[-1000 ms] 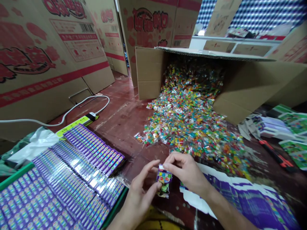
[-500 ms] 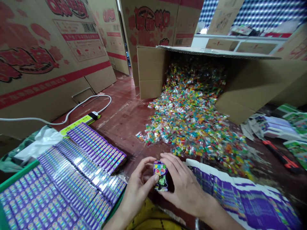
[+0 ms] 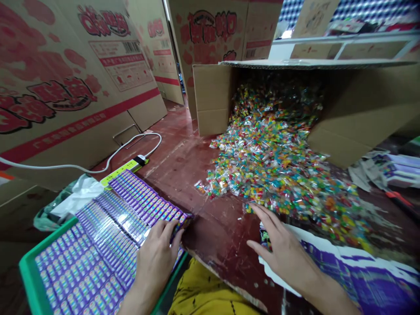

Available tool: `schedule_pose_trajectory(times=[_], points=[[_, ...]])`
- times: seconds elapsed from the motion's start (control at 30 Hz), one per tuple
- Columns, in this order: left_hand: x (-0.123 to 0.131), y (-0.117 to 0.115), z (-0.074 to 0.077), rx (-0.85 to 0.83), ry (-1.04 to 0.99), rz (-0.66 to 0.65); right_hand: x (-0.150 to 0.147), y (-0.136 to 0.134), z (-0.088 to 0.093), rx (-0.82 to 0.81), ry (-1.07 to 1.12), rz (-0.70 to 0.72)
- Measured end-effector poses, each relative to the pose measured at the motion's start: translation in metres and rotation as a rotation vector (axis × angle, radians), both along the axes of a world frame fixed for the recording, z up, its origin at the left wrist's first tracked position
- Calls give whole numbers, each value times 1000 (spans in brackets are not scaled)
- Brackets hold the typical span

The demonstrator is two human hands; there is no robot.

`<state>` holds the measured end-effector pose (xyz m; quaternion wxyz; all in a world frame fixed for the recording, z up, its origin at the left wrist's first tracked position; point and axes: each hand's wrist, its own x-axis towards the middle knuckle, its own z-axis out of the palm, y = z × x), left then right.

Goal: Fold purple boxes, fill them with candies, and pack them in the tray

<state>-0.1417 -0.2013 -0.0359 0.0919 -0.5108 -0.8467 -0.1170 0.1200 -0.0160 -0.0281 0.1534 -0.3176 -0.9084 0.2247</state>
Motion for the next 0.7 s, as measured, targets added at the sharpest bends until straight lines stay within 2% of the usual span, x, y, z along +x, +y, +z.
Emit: schedule_pose_trajectory(times=[0.2, 0.33, 0.43, 0.53, 0.7], points=[[5, -2, 14, -118, 57, 29, 18, 8, -6, 39, 12, -75], [7, 5, 25, -306, 58, 64, 26, 13, -4, -4, 10, -109], [5, 13, 28, -392, 24, 82, 30, 14, -5, -15, 25, -118], [2, 17, 27, -391, -10, 103, 37, 17, -7, 9, 19, -146], [4, 17, 21, -251, -17, 122, 49, 31, -7, 60, -24, -179]])
